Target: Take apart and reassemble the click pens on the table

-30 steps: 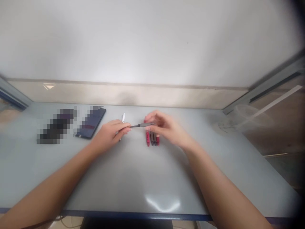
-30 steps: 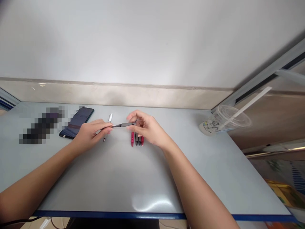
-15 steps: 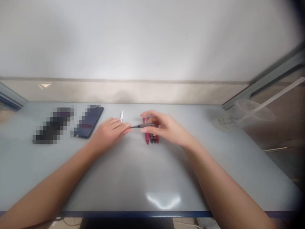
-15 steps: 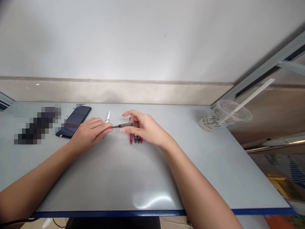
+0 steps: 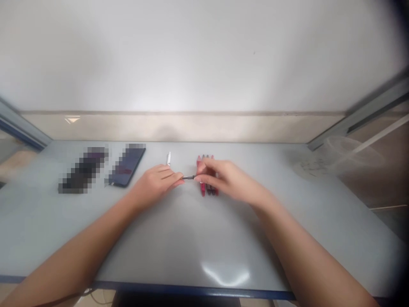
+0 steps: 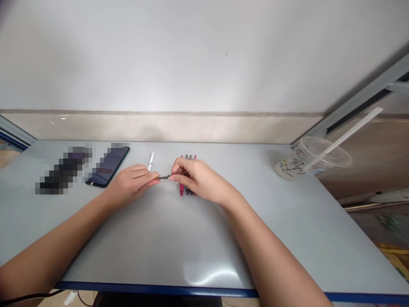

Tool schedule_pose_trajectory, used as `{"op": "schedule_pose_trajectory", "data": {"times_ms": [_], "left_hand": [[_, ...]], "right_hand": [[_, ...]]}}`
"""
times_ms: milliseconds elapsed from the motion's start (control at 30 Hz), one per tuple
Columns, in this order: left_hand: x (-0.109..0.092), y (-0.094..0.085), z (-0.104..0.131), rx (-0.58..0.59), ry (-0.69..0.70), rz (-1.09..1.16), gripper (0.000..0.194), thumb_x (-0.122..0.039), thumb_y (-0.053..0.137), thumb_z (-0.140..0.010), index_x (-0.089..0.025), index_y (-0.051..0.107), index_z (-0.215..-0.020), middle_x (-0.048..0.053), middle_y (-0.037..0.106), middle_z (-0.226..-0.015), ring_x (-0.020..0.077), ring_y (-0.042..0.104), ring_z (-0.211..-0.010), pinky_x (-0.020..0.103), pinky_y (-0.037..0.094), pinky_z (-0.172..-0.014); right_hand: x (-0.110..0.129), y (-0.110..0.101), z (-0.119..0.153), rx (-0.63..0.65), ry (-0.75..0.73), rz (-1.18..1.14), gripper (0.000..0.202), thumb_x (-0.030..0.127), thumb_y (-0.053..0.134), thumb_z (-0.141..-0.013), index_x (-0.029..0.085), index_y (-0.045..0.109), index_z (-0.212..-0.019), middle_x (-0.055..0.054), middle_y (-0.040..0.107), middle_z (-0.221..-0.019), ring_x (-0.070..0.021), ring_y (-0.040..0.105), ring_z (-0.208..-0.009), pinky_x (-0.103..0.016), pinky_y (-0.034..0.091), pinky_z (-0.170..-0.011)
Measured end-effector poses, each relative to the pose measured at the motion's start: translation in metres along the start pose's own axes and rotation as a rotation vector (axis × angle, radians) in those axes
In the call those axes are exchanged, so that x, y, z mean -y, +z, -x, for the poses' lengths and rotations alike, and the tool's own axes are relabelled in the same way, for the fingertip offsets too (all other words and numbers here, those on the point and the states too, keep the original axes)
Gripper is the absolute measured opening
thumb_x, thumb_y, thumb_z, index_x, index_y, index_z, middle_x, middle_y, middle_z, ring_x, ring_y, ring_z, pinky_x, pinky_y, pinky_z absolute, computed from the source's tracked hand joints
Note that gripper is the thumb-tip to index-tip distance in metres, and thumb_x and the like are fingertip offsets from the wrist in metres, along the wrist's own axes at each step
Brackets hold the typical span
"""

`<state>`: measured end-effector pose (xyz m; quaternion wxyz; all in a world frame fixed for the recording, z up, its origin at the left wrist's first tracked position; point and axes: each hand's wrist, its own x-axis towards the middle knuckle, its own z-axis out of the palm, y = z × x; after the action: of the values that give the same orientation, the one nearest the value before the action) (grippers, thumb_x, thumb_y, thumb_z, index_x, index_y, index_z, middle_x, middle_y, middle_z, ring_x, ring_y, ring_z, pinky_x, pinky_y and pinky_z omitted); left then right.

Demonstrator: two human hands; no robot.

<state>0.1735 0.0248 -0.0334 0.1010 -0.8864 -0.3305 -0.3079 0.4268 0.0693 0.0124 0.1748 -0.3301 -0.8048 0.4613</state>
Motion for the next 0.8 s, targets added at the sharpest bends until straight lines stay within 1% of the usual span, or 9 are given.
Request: {"op": "schedule_pose_trajectory", "data": {"times_ms": [133,267,333,400,433,500,600,667,800], "left_hand": [[-0.001,-0.001,-0.001,-0.005,0.042,-0.004,0.014,-0.020,0.054,-0.107,-0.018,0.063,-0.097,-0.002,0.056,-0.067,0.0148,0.048,-0.065,0.029,0.042,-0.065],[-0.003,0.000,-0.001,0.009,0.045,-0.007,0.014,-0.021,0.054,-0.108,-0.018,0.064,-0.100,-0.001,0.062,-0.070,0.0151,0.053,-0.069,0.029,0.045,-0.068],[-0.002,0.002,-0.001,-0.037,0.021,-0.023,0.011,-0.020,0.056,-0.106,-0.020,0.066,-0.103,0.002,0.069,-0.081,0.0163,0.059,-0.079,0.031,0.048,-0.075],[-0.002,0.002,0.000,-0.134,-0.013,-0.084,0.010,-0.017,0.060,-0.103,-0.022,0.069,-0.104,0.005,0.073,-0.094,0.0180,0.060,-0.086,0.033,0.048,-0.078],[-0.003,0.002,0.001,-0.184,-0.021,-0.113,0.011,-0.015,0.062,-0.101,-0.023,0.070,-0.104,0.006,0.072,-0.095,0.0181,0.059,-0.085,0.033,0.047,-0.076],[-0.005,0.001,0.002,-0.243,-0.004,-0.120,0.019,-0.010,0.064,-0.098,-0.024,0.071,-0.107,0.004,0.067,-0.085,0.0165,0.055,-0.076,0.030,0.045,-0.069],[-0.011,0.000,0.002,-0.225,0.060,-0.021,0.029,-0.005,0.061,-0.098,-0.025,0.070,-0.116,0.000,0.062,-0.077,0.0143,0.053,-0.070,0.028,0.043,-0.065],[-0.015,0.001,0.001,-0.201,0.078,0.013,0.030,-0.006,0.059,-0.100,-0.026,0.070,-0.118,0.000,0.066,-0.080,0.0140,0.057,-0.072,0.028,0.045,-0.067],[-0.019,0.004,-0.001,-0.175,0.039,0.040,0.028,-0.008,0.056,-0.102,-0.025,0.072,-0.117,0.001,0.070,-0.083,0.0139,0.060,-0.072,0.028,0.046,-0.067]], "right_hand": [[0.000,0.000,0.001,0.067,0.019,0.064,0.024,0.038,0.050,-0.106,0.023,0.049,-0.087,-0.001,0.072,-0.077,-0.0143,0.058,-0.064,-0.029,0.046,-0.066],[0.000,-0.002,0.001,0.097,0.072,0.001,0.028,0.042,0.054,-0.104,0.022,0.049,-0.085,-0.002,0.072,-0.079,-0.0139,0.059,-0.067,-0.027,0.045,-0.063],[0.000,-0.002,0.000,0.122,0.099,-0.069,0.033,0.048,0.057,-0.103,0.021,0.050,-0.084,-0.002,0.069,-0.075,-0.0137,0.059,-0.065,-0.027,0.046,-0.060],[0.001,-0.001,-0.001,0.145,0.106,-0.129,0.037,0.053,0.059,-0.101,0.020,0.054,-0.083,-0.002,0.068,-0.076,-0.0137,0.061,-0.064,-0.026,0.048,-0.060],[0.001,0.001,-0.003,0.128,0.104,-0.150,0.039,0.055,0.059,-0.101,0.020,0.056,-0.085,-0.003,0.068,-0.078,-0.0137,0.062,-0.065,-0.026,0.048,-0.059],[0.000,0.006,-0.005,0.011,0.093,-0.178,0.037,0.057,0.058,-0.101,0.020,0.061,-0.096,-0.002,0.067,-0.085,-0.0130,0.063,-0.064,-0.026,0.049,-0.056],[-0.004,0.019,-0.011,-0.150,0.063,-0.253,0.038,0.055,0.055,-0.102,0.025,0.060,-0.124,0.000,0.063,-0.089,-0.0112,0.058,-0.057,-0.025,0.047,-0.049],[-0.009,0.027,-0.014,-0.136,0.018,-0.322,0.040,0.053,0.059,-0.101,0.026,0.059,-0.131,0.001,0.061,-0.085,-0.0119,0.057,-0.060,-0.024,0.047,-0.048],[-0.017,0.034,-0.021,-0.103,-0.028,-0.428,0.036,0.047,0.071,-0.095,0.025,0.063,-0.122,0.002,0.060,-0.079,-0.0126,0.056,-0.065,-0.022,0.044,-0.047]]}}
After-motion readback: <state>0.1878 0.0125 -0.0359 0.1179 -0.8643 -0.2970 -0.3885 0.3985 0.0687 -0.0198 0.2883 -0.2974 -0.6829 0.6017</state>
